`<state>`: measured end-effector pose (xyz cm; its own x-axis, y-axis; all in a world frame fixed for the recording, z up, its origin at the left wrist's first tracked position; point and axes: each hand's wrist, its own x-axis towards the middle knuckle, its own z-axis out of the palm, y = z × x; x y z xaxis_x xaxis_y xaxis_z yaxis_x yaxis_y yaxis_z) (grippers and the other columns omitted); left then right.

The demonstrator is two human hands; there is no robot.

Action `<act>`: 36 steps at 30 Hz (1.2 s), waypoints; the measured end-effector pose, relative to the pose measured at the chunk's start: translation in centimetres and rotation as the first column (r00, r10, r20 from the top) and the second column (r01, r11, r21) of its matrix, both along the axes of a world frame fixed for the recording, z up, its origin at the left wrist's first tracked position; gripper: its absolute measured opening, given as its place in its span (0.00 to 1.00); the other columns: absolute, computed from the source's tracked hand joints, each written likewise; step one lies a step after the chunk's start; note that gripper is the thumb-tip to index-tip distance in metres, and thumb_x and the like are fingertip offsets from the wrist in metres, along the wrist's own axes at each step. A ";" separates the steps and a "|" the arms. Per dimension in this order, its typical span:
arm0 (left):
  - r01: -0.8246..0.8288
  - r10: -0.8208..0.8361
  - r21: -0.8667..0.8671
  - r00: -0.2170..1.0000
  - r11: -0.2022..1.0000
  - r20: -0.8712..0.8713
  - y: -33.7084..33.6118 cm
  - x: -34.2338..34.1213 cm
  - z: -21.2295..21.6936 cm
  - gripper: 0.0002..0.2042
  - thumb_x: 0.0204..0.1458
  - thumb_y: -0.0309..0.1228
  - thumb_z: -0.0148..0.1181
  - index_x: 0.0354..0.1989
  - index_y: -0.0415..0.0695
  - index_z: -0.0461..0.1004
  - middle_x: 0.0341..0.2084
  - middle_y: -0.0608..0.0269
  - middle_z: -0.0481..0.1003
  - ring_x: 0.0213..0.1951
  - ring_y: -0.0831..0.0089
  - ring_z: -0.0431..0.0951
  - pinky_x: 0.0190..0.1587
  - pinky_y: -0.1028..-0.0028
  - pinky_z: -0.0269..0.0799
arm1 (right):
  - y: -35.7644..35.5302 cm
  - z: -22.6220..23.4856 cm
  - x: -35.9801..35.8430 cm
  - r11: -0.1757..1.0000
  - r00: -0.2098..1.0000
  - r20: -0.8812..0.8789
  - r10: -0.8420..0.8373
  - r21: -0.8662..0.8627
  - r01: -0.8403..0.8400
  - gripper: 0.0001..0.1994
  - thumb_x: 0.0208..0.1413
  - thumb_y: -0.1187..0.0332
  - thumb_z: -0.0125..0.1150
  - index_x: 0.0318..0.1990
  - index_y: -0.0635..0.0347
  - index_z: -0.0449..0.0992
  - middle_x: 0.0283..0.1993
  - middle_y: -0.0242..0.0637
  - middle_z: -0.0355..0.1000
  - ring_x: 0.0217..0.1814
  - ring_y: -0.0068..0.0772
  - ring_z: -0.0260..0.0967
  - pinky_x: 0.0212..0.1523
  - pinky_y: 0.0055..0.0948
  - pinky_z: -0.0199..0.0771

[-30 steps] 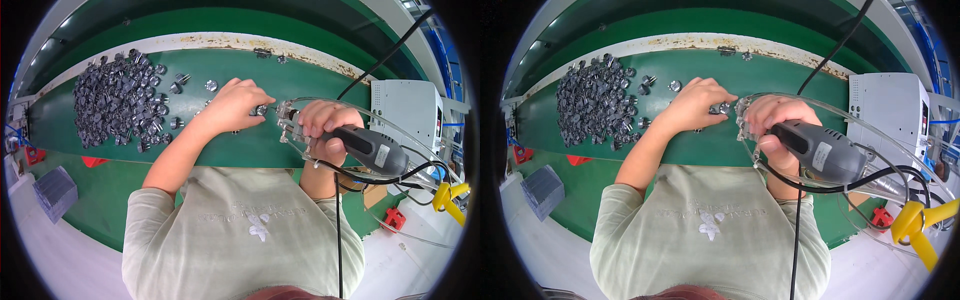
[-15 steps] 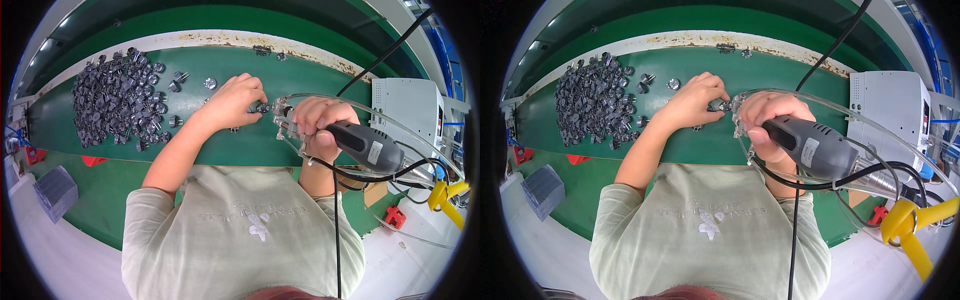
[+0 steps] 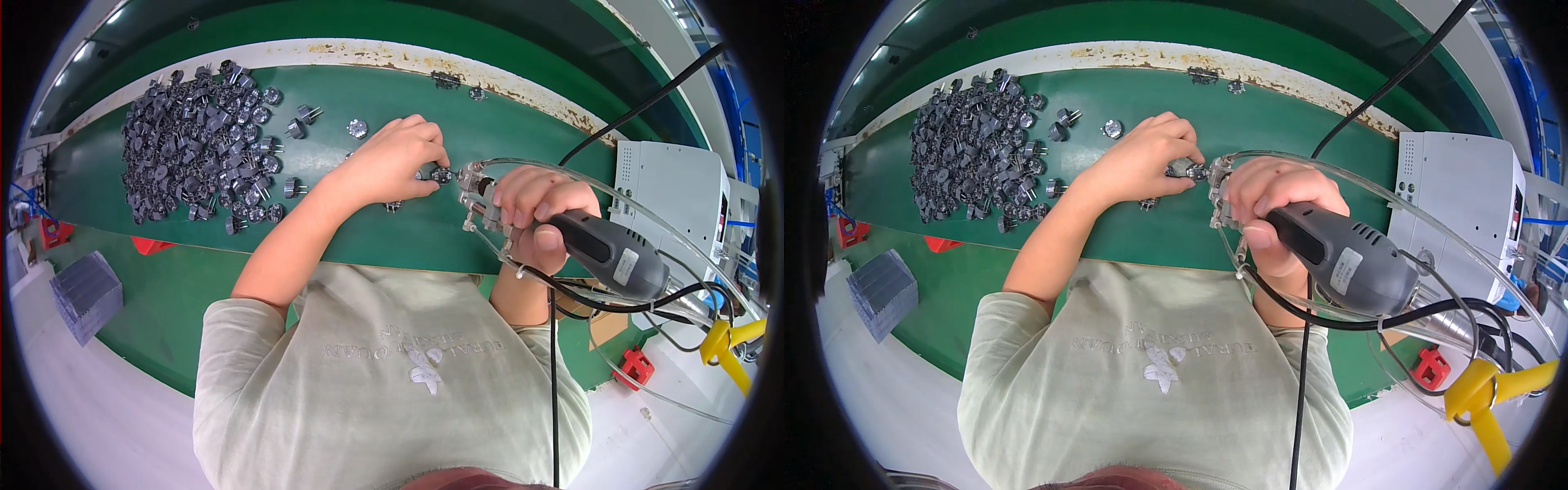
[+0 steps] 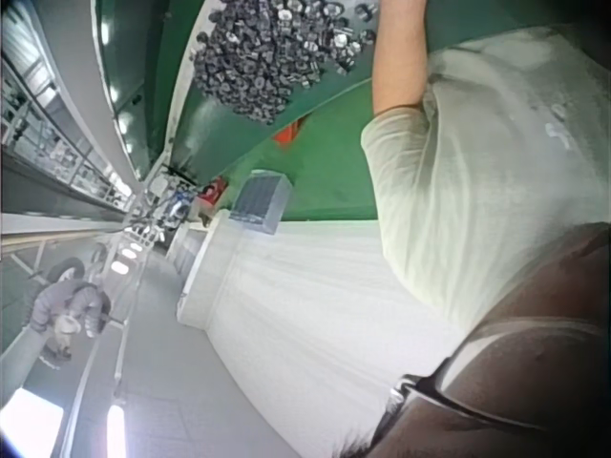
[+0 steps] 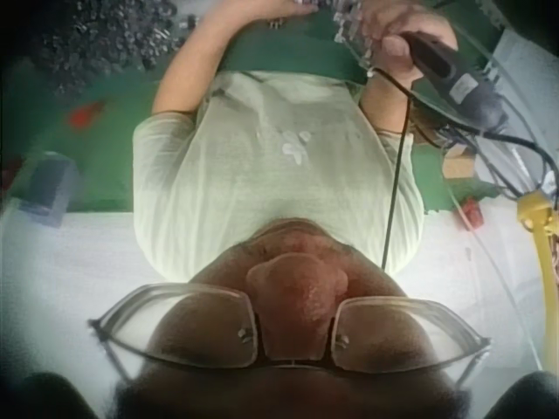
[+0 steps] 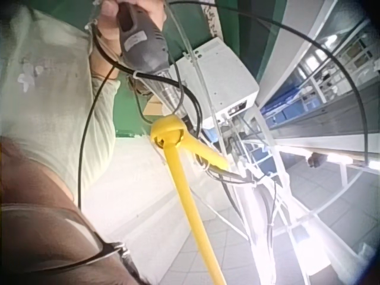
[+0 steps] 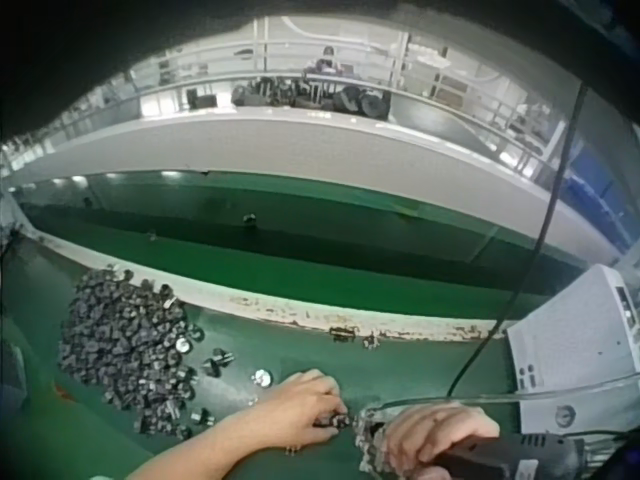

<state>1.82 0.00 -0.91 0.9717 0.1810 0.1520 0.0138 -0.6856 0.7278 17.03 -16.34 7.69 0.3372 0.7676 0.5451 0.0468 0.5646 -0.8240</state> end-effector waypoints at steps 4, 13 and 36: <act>0.002 -0.002 0.002 1.000 1.000 0.011 0.0 0.0 -0.1 0.14 0.46 0.33 0.75 0.41 0.43 0.84 0.40 0.62 0.75 0.50 0.58 0.74 0.58 0.61 0.70 | 0.1 0.2 -0.3 1.000 1.000 -0.009 -0.005 -0.014 0.004 0.16 0.61 0.59 0.71 0.37 0.58 0.69 0.24 0.35 0.70 0.22 0.34 0.70 0.30 0.41 0.77; 0.007 -0.006 0.027 0.998 1.000 -0.064 0.1 0.2 0.5 0.14 0.44 0.32 0.75 0.40 0.45 0.85 0.39 0.64 0.78 0.51 0.62 0.76 0.57 0.63 0.70 | 2.5 0.3 -0.6 0.990 0.990 0.142 0.000 -0.137 0.020 0.13 0.46 0.84 0.70 0.35 0.61 0.73 0.27 0.36 0.77 0.25 0.31 0.73 0.30 0.28 0.72; 0.030 -0.031 -0.034 0.999 0.999 -0.014 0.4 -0.2 -0.6 0.15 0.46 0.31 0.75 0.43 0.46 0.86 0.41 0.64 0.77 0.52 0.59 0.76 0.60 0.61 0.70 | 0.3 0.0 -1.0 0.995 0.993 -0.080 0.084 0.063 -0.079 0.13 0.58 0.74 0.73 0.36 0.62 0.69 0.22 0.36 0.70 0.22 0.33 0.69 0.27 0.37 0.75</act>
<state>1.66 0.44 -1.46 0.9788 0.1562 0.1326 0.0038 -0.6613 0.7501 16.07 -15.99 7.69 0.3205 0.7616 0.5632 -0.0683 0.6116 -0.7882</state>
